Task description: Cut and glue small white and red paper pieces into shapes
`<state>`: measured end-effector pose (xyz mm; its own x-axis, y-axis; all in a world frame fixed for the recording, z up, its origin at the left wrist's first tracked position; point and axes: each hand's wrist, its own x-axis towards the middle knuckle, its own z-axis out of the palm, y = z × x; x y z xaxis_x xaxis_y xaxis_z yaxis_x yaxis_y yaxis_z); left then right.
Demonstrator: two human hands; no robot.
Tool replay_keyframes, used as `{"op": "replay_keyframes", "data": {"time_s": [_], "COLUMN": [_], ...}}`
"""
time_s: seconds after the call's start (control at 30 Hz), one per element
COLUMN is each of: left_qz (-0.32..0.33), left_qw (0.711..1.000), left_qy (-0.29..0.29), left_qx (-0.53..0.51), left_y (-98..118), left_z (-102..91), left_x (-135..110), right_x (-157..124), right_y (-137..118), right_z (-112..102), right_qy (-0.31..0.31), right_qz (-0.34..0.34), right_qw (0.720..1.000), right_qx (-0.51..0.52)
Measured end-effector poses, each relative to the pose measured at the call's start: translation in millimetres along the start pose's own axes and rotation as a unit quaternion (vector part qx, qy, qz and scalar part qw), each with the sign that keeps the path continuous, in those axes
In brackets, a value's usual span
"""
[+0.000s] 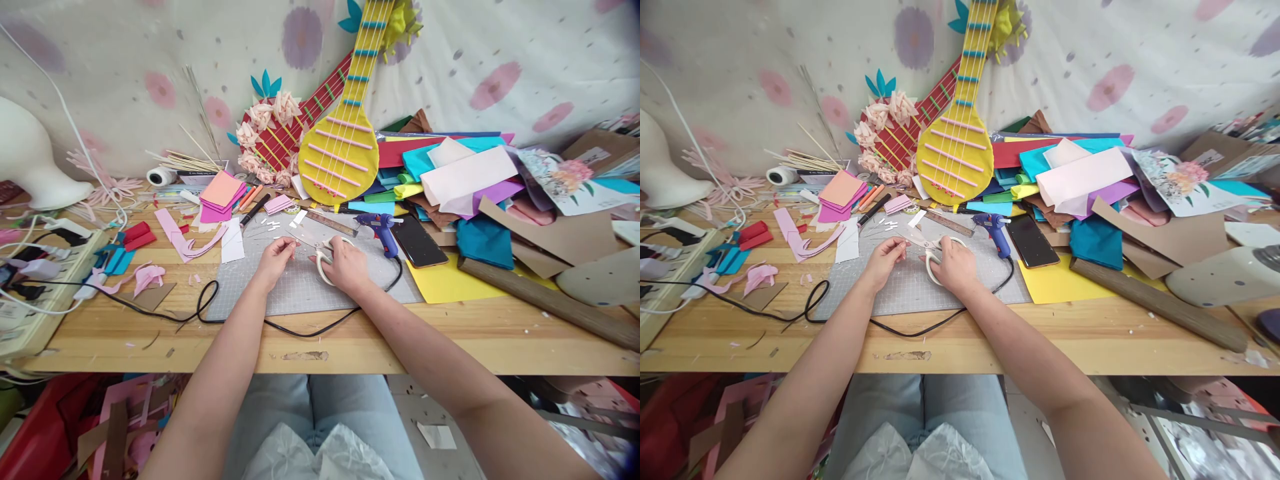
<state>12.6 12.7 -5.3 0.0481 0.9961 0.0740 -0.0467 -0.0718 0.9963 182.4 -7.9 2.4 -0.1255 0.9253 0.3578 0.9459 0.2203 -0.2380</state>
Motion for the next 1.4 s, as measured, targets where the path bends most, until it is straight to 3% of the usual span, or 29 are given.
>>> {"op": "replay_keyframes", "data": {"time_s": [0.3, 0.5, 0.87, 1.4], "left_qz": [0.006, 0.008, 0.012, 0.018], "left_qw": [1.000, 1.000, 1.000, 0.999], "left_qy": [-0.002, 0.005, 0.015, 0.023], "left_qx": [0.002, 0.002, -0.005, 0.016], "left_y": [-2.0, -0.8, -5.2, -5.6], "left_z": [-0.8, 0.5, 0.0, -0.6], "left_x": [0.8, 0.7, 2.7, 1.8], "right_x": [1.4, 3.0, 1.7, 2.1], "right_y": [-1.3, 3.6, 2.9, 2.4], "right_z": [-3.3, -4.1, -2.7, -3.0], "right_qy": [-0.044, -0.042, -0.009, -0.048], "right_qz": [0.036, 0.081, -0.004, 0.058], "right_qw": [0.998, 0.996, 1.000, 0.997], "right_qx": [-0.033, 0.020, 0.019, -0.015]}}
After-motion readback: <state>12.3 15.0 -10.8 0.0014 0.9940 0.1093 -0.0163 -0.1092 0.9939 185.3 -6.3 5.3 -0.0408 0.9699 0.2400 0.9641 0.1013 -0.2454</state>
